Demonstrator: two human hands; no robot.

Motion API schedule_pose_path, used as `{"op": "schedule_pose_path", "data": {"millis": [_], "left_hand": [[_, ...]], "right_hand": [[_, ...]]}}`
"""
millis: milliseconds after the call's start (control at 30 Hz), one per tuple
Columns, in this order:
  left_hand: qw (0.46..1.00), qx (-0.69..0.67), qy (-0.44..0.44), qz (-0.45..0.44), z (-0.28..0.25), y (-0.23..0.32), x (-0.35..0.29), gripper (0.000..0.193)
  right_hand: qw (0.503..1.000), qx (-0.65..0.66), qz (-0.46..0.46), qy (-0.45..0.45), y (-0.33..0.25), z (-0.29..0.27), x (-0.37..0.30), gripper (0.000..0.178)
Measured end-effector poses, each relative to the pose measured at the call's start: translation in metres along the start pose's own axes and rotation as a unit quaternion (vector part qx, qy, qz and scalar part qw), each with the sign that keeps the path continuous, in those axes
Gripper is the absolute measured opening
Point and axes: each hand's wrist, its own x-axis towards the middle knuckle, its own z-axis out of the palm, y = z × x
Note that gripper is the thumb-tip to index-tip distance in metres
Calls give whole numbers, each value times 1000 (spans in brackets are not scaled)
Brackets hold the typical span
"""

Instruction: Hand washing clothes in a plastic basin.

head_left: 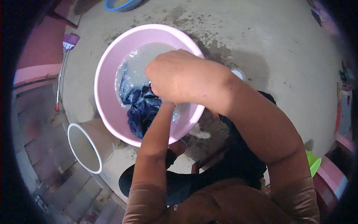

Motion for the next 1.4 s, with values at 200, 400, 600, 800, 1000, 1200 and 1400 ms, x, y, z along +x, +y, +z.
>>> {"op": "schedule_pose_path", "data": {"millis": [200, 400, 600, 800, 1000, 1200, 1400], "left_hand": [[564, -798, 83, -195, 0, -101, 22, 42], [751, -583, 126, -284, -179, -33, -9, 18], [725, -593, 150, -316, -332, 43, -49, 22], [799, -531, 166, -228, -442, 111, -92, 29], [847, -433, 251, -181, -565, 166, -111, 29], [885, -312, 318, -136, -623, 164, -125, 32], [790, -415, 368, -260, -492, 34, -180, 18]], "right_hand": [[998, 30, -34, 42, 7, 3, 4, 21], [993, 16, -48, 104, 27, 15, 7, 21], [995, 67, -56, 47, 4, 21, 15, 33], [971, 68, -179, 143, -12, 35, 31, 58], [874, 274, -327, 232, -55, 18, 46, 64], [853, 296, -275, 332, -66, -3, 42, 48], [934, 83, -206, 280, -26, 7, 25, 30]]}}
